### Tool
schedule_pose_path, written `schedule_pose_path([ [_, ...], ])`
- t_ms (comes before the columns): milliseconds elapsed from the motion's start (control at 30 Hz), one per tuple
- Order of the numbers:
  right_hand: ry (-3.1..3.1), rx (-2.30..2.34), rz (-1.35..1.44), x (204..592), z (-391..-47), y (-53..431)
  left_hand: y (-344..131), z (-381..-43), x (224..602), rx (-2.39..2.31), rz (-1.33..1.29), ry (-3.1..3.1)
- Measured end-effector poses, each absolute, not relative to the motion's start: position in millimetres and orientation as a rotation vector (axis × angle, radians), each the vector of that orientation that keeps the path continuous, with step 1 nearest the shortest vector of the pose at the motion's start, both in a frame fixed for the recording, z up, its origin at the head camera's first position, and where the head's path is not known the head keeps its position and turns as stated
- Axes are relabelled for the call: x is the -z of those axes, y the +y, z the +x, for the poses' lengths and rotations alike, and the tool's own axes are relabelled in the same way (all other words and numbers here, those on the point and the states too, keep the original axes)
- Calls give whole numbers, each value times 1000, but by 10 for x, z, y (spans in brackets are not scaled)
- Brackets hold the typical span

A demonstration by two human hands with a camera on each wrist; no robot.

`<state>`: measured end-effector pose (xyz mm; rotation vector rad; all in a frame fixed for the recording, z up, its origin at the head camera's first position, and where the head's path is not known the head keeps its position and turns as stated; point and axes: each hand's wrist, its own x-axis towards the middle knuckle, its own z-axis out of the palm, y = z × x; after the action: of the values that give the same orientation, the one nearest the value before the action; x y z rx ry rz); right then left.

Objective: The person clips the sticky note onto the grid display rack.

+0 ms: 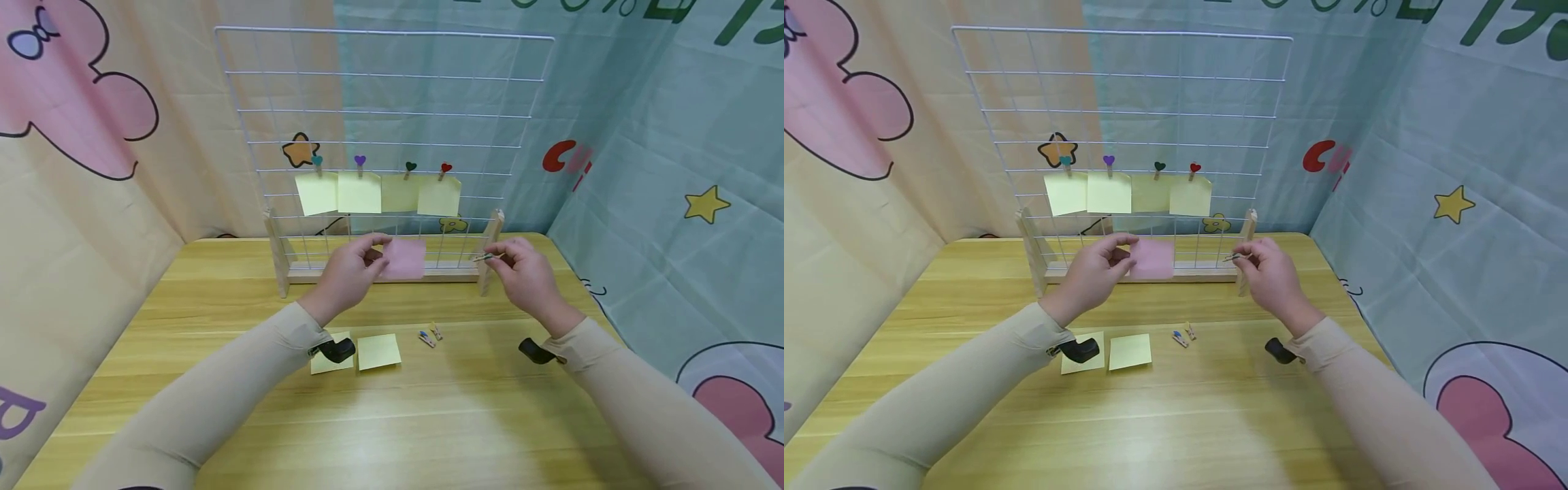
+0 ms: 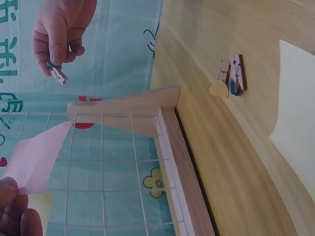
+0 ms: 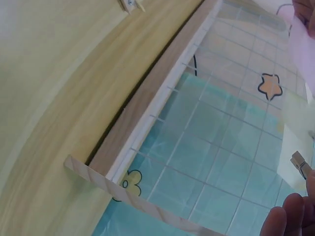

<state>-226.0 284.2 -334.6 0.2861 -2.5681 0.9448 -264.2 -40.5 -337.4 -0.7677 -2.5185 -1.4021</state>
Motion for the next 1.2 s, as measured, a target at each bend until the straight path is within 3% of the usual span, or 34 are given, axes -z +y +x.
schedule_pose_path([
  [1200, -2395, -958, 135, 2634, -2626, 2985, 759, -3195, 2899, 1341, -834, -2467],
])
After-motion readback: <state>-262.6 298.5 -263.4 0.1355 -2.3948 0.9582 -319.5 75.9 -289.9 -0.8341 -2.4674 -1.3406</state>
